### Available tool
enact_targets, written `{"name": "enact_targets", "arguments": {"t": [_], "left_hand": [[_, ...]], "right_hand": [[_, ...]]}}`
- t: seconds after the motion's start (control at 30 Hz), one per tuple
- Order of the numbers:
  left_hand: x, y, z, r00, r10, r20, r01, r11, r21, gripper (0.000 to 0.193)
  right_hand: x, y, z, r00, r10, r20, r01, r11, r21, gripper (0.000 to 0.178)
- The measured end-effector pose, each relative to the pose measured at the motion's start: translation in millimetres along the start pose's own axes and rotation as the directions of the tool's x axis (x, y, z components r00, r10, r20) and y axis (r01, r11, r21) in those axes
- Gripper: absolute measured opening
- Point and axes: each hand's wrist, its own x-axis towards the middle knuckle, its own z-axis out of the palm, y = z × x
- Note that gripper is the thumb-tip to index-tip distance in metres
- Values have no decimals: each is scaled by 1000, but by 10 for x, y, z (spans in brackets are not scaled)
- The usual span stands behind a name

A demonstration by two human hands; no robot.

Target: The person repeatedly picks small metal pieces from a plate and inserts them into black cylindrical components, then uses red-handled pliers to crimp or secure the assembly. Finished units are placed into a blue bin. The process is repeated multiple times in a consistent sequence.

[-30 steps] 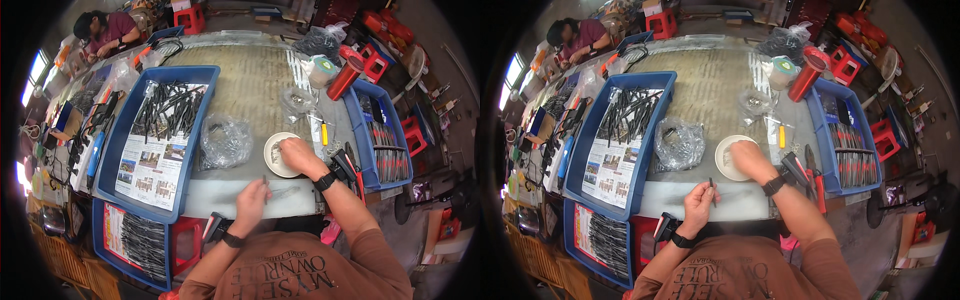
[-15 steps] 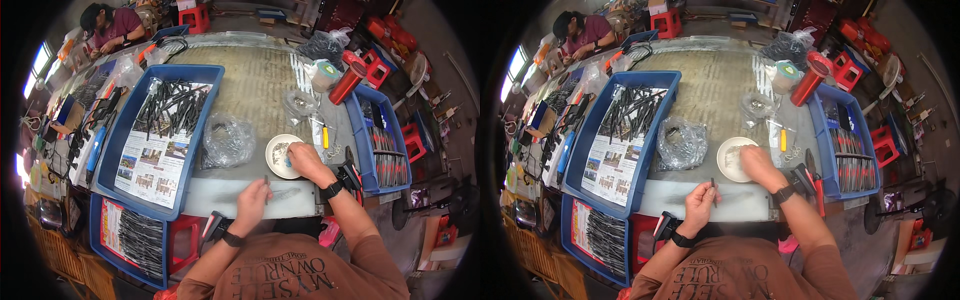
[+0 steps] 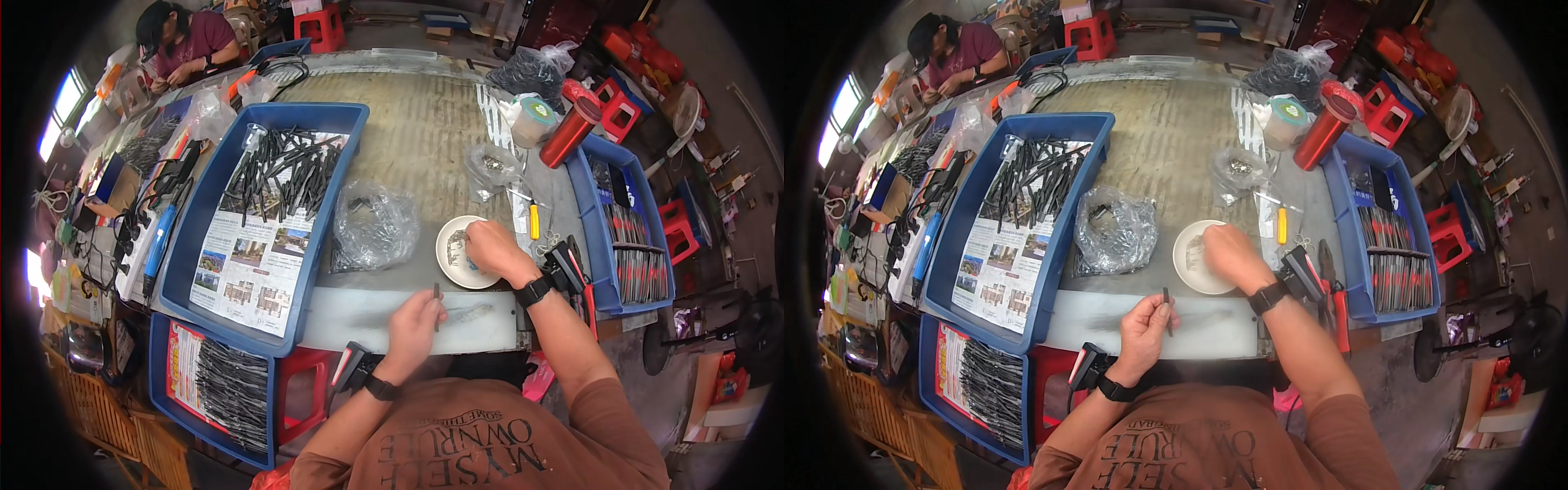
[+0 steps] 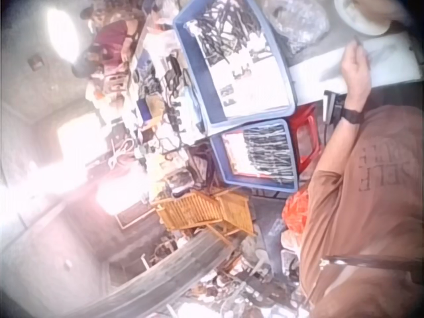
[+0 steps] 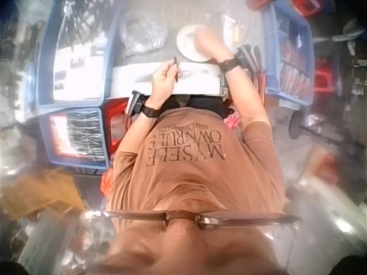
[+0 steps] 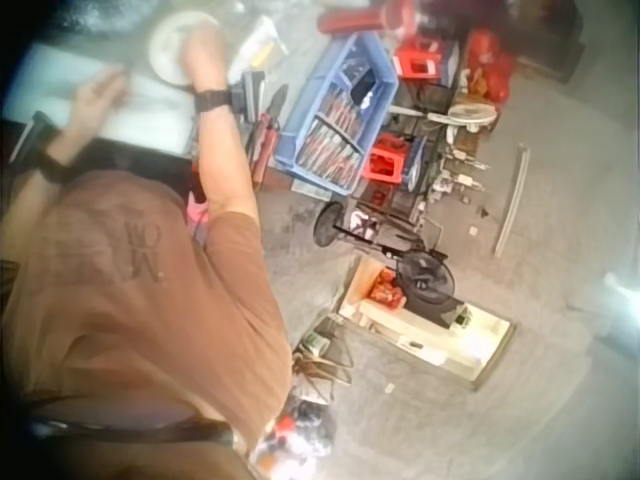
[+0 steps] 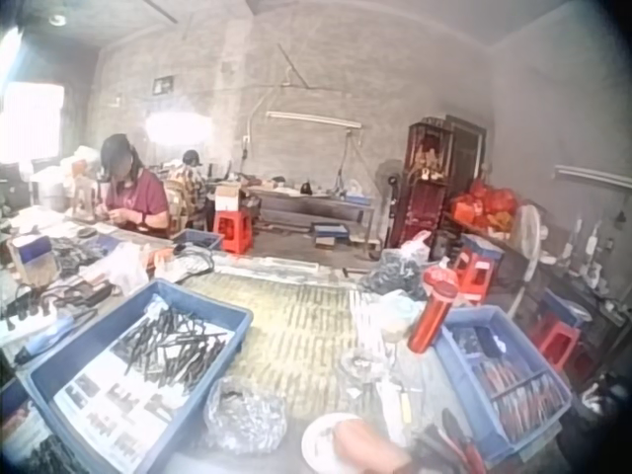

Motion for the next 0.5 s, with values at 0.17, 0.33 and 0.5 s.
{"name": "enact_targets", "arguments": {"t": [0.17, 0.33, 0.5], "left_hand": [[-2, 18, 6, 1000, -11, -6, 11, 1000, -13, 16], [1, 30, 5, 1000, -4, -2, 4, 1000, 2, 16], [4, 22, 6, 1000, 2, 11, -1, 1000, -17, 16]], "right_hand": [[2, -11, 8, 1000, 6, 7, -6, 1000, -21, 18], [-128, 5, -4, 995, -67, -79, 72, 996, 56, 17], [-328, 14, -87, 988, -88, -131, 115, 969, 219, 17]]}}
